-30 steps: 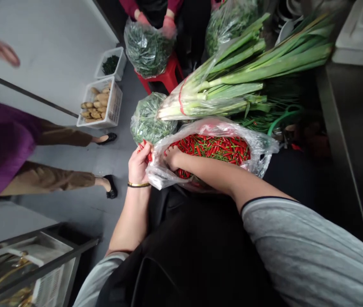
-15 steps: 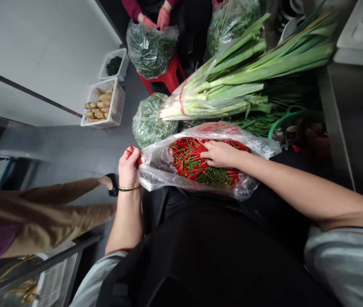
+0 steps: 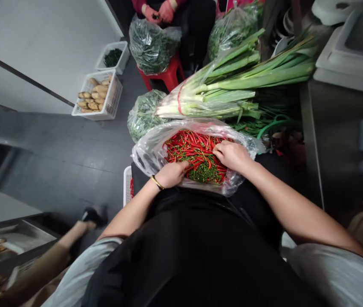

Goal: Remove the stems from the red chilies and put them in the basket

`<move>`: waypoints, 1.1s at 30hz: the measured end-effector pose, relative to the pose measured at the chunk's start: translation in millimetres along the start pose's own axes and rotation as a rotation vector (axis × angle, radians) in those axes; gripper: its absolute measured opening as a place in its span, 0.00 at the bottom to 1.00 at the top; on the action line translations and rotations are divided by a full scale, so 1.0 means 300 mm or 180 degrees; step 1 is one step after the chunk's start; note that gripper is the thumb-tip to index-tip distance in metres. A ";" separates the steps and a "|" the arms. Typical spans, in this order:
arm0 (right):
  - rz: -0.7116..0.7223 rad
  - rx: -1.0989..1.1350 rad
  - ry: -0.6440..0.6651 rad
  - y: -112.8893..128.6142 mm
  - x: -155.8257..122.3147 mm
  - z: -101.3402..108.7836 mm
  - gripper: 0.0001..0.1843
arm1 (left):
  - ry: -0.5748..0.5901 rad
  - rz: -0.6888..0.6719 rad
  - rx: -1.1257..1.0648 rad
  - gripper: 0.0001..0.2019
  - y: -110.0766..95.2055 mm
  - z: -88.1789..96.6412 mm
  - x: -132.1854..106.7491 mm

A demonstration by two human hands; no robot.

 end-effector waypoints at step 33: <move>0.0727 -0.0727 0.0981 0.219 0.031 -0.149 0.18 | 0.0244 -0.0315 -0.0361 0.13 0.100 0.004 -0.009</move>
Point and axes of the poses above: each hand's wrist, its own x-axis towards the middle knuckle, its own z-axis out of the back of the hand, y = z × x, the point moved 1 cm from there along x, towards the middle knuckle, and after that the axes turned 9 degrees about x, right-handed, at the moved point
